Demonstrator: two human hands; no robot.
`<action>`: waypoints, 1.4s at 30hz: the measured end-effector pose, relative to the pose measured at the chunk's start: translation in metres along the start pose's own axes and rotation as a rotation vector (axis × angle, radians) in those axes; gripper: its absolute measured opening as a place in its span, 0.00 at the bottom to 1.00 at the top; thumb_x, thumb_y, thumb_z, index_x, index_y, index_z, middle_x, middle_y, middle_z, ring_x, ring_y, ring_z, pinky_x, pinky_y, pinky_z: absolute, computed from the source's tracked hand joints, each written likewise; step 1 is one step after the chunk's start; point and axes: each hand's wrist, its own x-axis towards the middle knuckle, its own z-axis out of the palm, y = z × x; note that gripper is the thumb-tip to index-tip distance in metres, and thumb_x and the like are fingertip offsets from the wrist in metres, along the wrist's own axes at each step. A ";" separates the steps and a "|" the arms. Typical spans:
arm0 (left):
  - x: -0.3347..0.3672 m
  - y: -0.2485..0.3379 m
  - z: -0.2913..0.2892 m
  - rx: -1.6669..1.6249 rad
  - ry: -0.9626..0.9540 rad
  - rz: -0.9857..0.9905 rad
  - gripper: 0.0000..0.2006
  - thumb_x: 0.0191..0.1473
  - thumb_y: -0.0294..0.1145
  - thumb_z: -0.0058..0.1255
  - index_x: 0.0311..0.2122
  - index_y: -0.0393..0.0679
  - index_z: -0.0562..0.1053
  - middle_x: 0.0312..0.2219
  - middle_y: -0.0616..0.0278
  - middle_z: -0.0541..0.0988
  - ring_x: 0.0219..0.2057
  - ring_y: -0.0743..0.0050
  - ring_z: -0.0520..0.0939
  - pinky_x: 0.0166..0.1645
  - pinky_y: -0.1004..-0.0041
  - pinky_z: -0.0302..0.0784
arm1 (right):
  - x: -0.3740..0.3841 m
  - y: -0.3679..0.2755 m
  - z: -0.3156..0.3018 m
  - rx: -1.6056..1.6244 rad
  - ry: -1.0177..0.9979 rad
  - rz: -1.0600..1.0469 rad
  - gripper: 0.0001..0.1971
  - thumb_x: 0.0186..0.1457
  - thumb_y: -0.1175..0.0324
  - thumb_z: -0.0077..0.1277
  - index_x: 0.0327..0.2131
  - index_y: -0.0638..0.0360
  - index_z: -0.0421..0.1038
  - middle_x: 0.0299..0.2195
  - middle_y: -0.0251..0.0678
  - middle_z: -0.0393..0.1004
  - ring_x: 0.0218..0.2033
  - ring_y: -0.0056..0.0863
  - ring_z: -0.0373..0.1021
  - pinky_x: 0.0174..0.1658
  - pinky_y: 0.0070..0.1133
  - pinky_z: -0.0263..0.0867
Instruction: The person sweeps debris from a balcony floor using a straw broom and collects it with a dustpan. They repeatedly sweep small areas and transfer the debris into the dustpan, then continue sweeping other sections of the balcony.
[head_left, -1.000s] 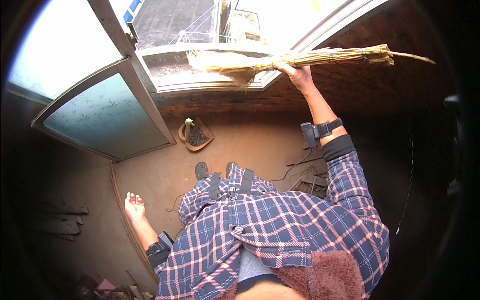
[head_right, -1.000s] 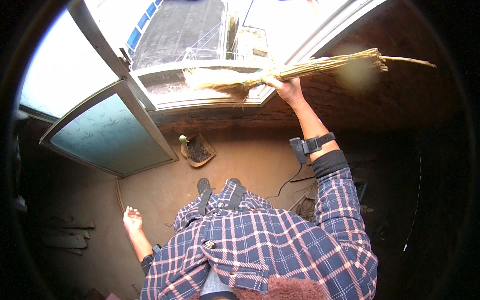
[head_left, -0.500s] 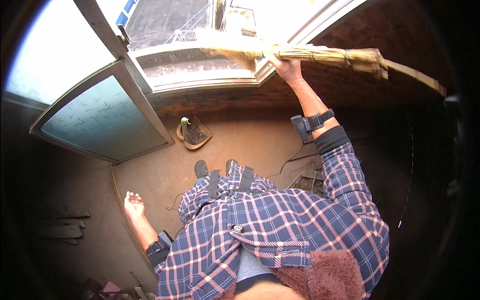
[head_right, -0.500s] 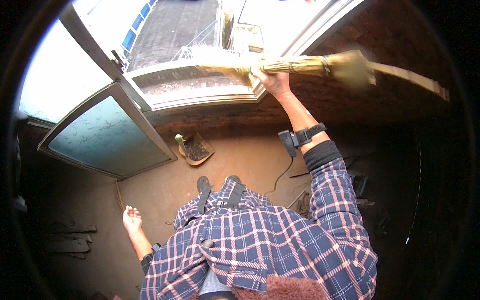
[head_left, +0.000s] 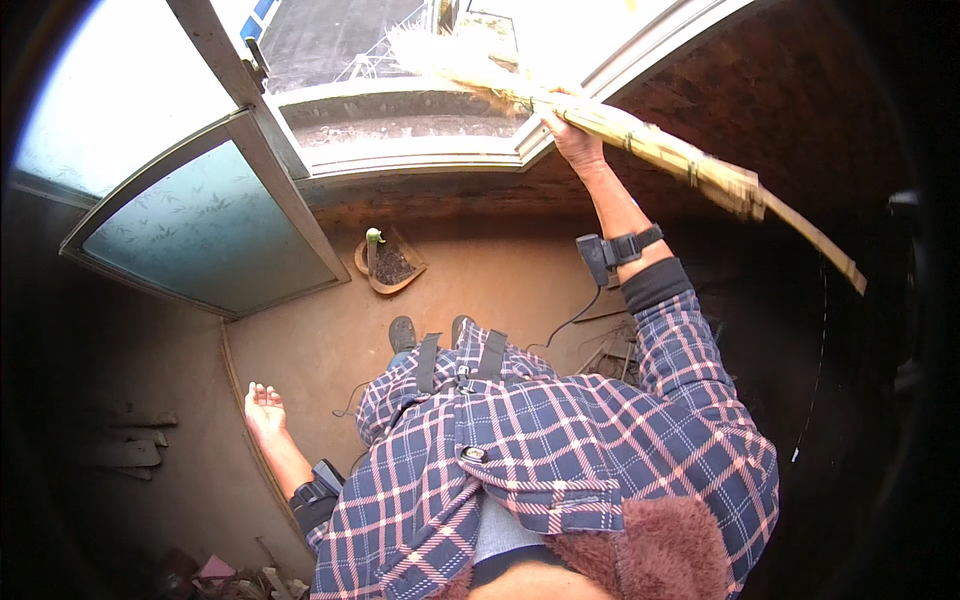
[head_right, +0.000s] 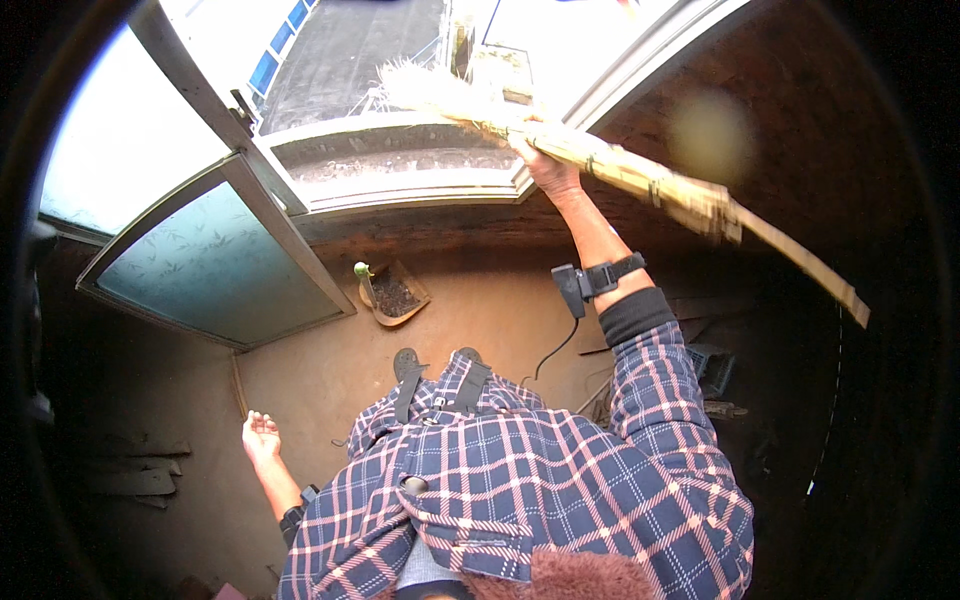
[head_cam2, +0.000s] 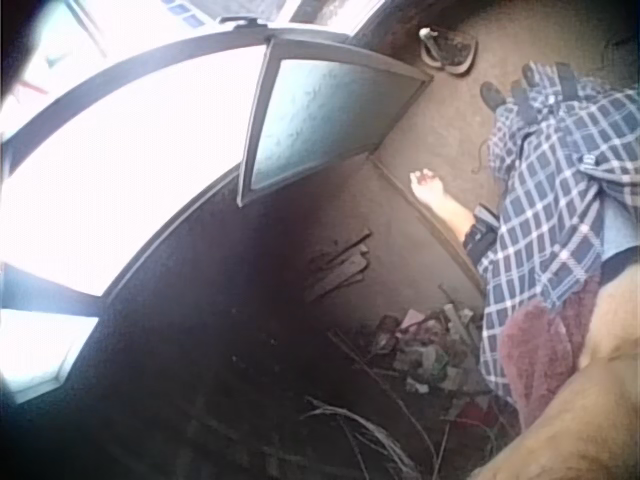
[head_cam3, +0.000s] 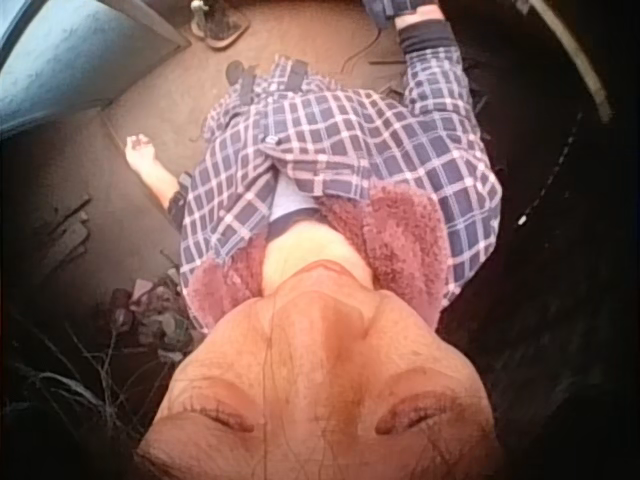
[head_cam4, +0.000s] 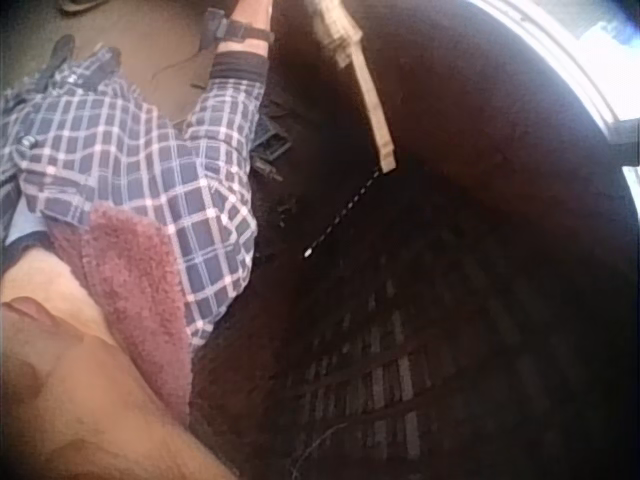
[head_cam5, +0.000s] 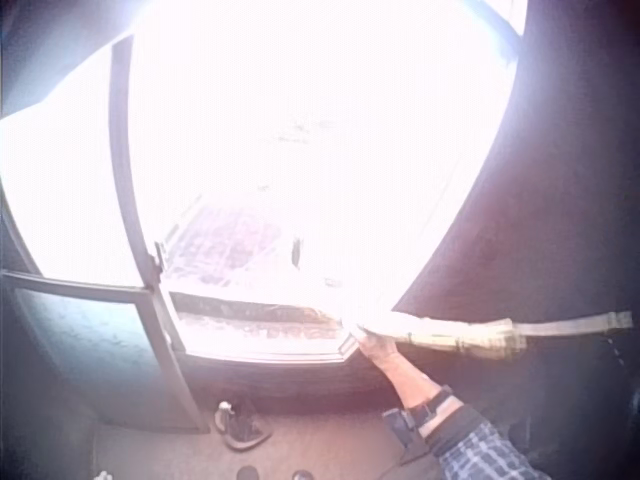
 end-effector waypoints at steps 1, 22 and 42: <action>0.000 0.001 0.001 -0.006 -0.003 0.017 0.08 0.55 0.35 0.52 0.39 0.46 0.73 0.29 0.68 0.76 0.29 0.71 0.77 0.32 0.73 0.74 | -0.001 -0.001 -0.003 0.052 0.037 -0.001 0.10 0.47 0.74 0.60 0.35 0.62 0.73 0.26 0.27 0.74 0.29 0.17 0.69 0.35 0.18 0.66; -0.003 0.005 -0.007 -0.023 0.011 0.021 0.08 0.55 0.34 0.52 0.39 0.45 0.73 0.28 0.68 0.76 0.30 0.71 0.77 0.33 0.74 0.74 | -0.014 -0.021 0.009 0.426 0.016 0.258 0.09 0.48 0.76 0.58 0.36 0.63 0.74 0.28 0.29 0.75 0.31 0.17 0.69 0.36 0.18 0.66; 0.001 -0.007 -0.013 -0.064 -0.039 0.035 0.07 0.55 0.36 0.53 0.38 0.47 0.74 0.26 0.71 0.77 0.27 0.73 0.77 0.29 0.76 0.76 | -0.009 -0.008 -0.007 0.306 0.145 0.151 0.09 0.50 0.73 0.55 0.37 0.64 0.72 0.33 0.33 0.75 0.35 0.24 0.70 0.41 0.23 0.65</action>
